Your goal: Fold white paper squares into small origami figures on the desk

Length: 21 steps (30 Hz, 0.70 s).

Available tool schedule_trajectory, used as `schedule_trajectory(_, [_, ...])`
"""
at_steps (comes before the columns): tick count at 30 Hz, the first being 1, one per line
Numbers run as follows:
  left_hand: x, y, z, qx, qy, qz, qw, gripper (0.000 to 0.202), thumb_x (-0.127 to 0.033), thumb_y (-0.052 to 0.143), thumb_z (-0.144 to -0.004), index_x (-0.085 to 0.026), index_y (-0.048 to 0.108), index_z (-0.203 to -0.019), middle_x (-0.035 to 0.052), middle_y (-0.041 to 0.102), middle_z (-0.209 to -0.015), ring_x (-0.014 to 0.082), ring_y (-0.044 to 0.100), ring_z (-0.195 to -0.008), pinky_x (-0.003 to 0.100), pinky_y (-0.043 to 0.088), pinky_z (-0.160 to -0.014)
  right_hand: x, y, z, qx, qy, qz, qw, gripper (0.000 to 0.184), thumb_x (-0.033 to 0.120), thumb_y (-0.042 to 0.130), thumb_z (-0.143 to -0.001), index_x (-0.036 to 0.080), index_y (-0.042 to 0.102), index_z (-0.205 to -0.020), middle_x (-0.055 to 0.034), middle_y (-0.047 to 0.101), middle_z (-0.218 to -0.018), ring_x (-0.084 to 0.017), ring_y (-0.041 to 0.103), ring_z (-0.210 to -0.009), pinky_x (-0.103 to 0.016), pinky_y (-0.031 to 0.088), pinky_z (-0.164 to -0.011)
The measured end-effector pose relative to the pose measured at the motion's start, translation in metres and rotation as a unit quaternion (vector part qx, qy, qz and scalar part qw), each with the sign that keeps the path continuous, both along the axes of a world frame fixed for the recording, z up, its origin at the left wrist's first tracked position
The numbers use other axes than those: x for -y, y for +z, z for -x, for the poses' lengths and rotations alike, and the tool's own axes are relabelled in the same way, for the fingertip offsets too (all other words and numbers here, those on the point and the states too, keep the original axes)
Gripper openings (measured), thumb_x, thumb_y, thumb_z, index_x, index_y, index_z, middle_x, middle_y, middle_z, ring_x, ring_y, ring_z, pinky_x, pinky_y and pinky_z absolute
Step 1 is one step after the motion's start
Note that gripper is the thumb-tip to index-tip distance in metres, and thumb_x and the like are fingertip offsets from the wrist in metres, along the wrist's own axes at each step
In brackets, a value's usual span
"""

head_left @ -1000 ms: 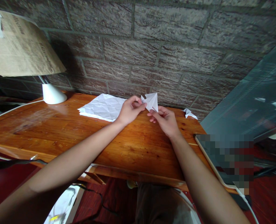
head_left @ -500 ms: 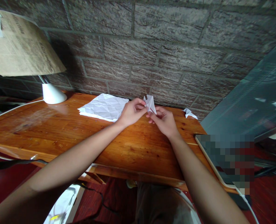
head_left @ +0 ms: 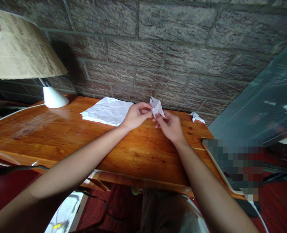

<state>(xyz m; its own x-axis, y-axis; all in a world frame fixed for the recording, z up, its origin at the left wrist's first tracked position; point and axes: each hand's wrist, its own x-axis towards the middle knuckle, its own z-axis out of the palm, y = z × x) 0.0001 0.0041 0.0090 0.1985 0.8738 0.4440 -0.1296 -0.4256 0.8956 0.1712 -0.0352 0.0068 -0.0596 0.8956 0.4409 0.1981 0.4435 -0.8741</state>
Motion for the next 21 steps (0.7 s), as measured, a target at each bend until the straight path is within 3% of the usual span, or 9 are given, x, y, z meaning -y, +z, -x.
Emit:
schedule_trajectory(9, [0.0029,0.0025,-0.0012,0.033,-0.008,0.042,0.999,0.033,-0.028,0.087,-0.068,-0.012,0.068,-0.091,0.0043,0.075,-0.090,0.0128,0.072,-0.074,0.029,0.062,-0.078,-0.0018,0.0018,-0.0011,0.003,0.017,0.010,1.000,0.049,0.065,0.068,-0.081,0.017,0.071,-0.092,-0.0054,0.078,-0.082,-0.011,0.063,-0.052,-0.023,0.054,-0.050])
schedule_trajectory(21, [0.0035,0.0035,-0.0016,0.036,-0.011,0.050,0.998,0.037,-0.032,0.089,-0.066,-0.012,0.069,-0.089,0.0045,0.075,-0.087,0.0149,0.073,-0.075,0.034,0.064,-0.080,-0.0033,-0.0008,-0.0034,0.019,0.025,0.005,1.000,0.047,0.064,0.066,-0.085,0.017,0.069,-0.093,-0.0066,0.078,-0.085,-0.011,0.063,-0.051,-0.024,0.052,-0.050])
